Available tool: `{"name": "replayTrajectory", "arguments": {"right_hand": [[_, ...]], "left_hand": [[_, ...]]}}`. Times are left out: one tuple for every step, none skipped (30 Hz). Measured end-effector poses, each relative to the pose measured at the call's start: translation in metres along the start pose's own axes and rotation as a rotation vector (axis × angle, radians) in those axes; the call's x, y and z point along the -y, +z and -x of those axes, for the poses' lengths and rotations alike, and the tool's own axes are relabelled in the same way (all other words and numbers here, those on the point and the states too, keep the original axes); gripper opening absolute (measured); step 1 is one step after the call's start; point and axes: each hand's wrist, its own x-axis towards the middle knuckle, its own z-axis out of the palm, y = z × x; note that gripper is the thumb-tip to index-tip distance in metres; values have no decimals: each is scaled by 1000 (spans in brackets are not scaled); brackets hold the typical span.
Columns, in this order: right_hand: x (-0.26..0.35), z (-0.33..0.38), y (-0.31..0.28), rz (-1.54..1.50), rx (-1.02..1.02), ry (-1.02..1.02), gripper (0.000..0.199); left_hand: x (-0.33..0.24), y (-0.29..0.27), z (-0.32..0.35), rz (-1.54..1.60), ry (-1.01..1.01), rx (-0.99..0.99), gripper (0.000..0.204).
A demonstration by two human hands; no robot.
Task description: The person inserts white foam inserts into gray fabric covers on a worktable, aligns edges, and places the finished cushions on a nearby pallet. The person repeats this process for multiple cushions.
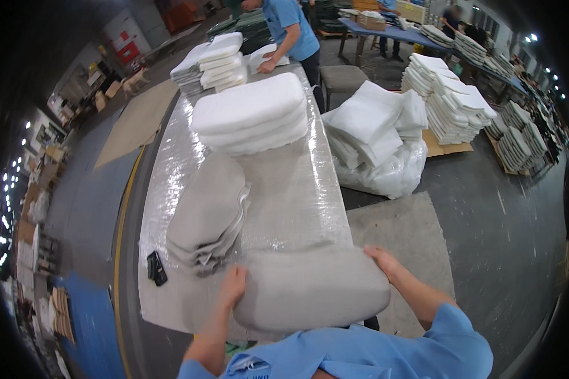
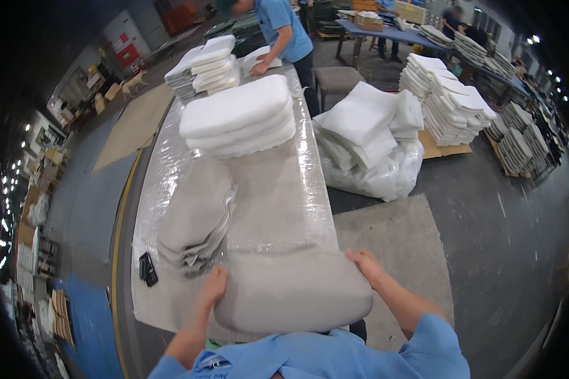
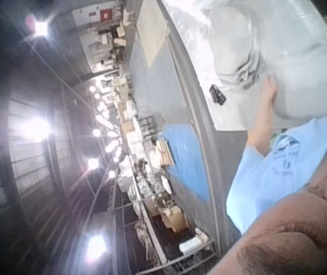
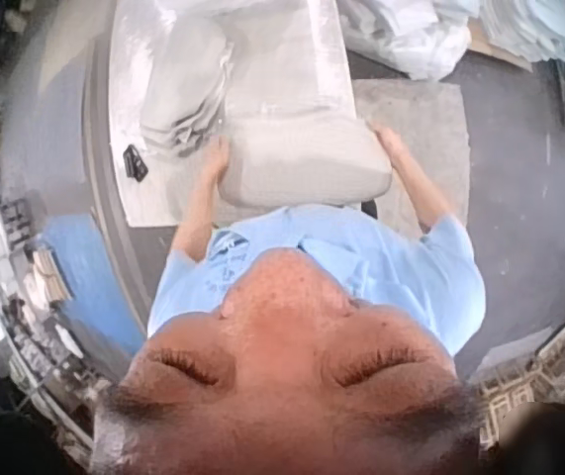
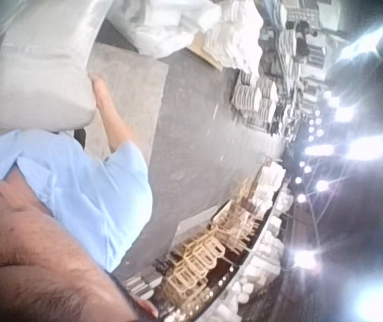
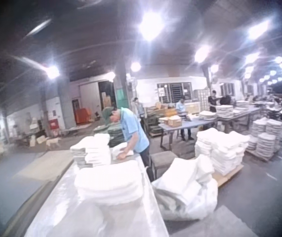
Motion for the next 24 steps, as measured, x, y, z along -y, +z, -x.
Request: {"name": "replayTrajectory", "arguments": {"right_hand": [[17, 20, 20, -94, -16, -101, 54], [31, 44, 40, -186, -48, -198, 53], [28, 64, 46, -144, -99, -352, 55], [22, 79, 55, -108, -129, -512, 57], [19, 91, 72, -80, -110, -680, 59], [11, 110, 85, -87, -117, -747, 63], [4, 131, 101, -97, -123, -822, 67], [-5, 145, 111, -109, -122, -907, 71], [-30, 145, 113, -9, -114, -978, 77], [-48, 139, 115, 88, -97, -1044, 83], [-53, 139, 120, 176, 13, -947, 84], [-55, 139, 125, 266, 116, -849, 84], [-55, 138, 127, 358, 223, -752, 85], [-51, 136, 127, 417, 333, -718, 83], [-43, 132, 127, 471, 418, -676, 82], [-36, 130, 127, 524, 510, -635, 81], [-32, 133, 131, 454, 504, -697, 67], [-30, 127, 132, 393, 505, -611, 58], [-28, 118, 134, 333, 512, -528, 50], [-22, 110, 135, 278, 521, -445, 42], [-9, 104, 141, 300, 503, -542, 35], [8, 94, 150, 322, 494, -640, 29], [26, 86, 160, 347, 475, -731, 23], [45, 72, 171, 369, 431, -838, 24]], "left_hand": [[-9, -16, -11, 52, 57, -58, 49], [-19, -24, -24, 27, 111, -179, 47], [-43, -30, -42, 111, 214, -246, 45], [-64, -42, -61, 155, 178, -293, 46], [-66, -58, -78, 353, 304, -420, 49], [-90, -58, -92, 504, 336, -417, 49], [-117, -55, -103, 654, 372, -416, 49], [-136, -55, -115, 872, 341, -321, 52], [-152, -49, -125, 1086, 305, -205, 54], [-157, -42, -135, 1148, 350, -108, 56], [-152, -38, -144, 1200, 390, -32, 57], [-147, -30, -153, 1254, 431, 52, 59], [-142, -20, -162, 1331, 384, 31, 60], [-139, -9, -169, 1405, 336, 8, 62], [-143, 2, -176, 1477, 284, 13, 63], [-141, 9, -178, 1521, 332, 53, 67], [-142, 11, -181, 1478, 326, 42, 68], [-141, 10, -183, 1435, 321, 24, 70], [-137, 8, -182, 1389, 365, 74, 70], [-131, 6, -180, 1344, 410, 122, 71], [-125, 1, -176, 1295, 457, 162, 73], [-119, -1, -169, 1346, 448, 77, 73], [-118, 8, -159, 1405, 434, 1, 75], [-118, 16, -147, 1464, 420, -71, 77]]}}
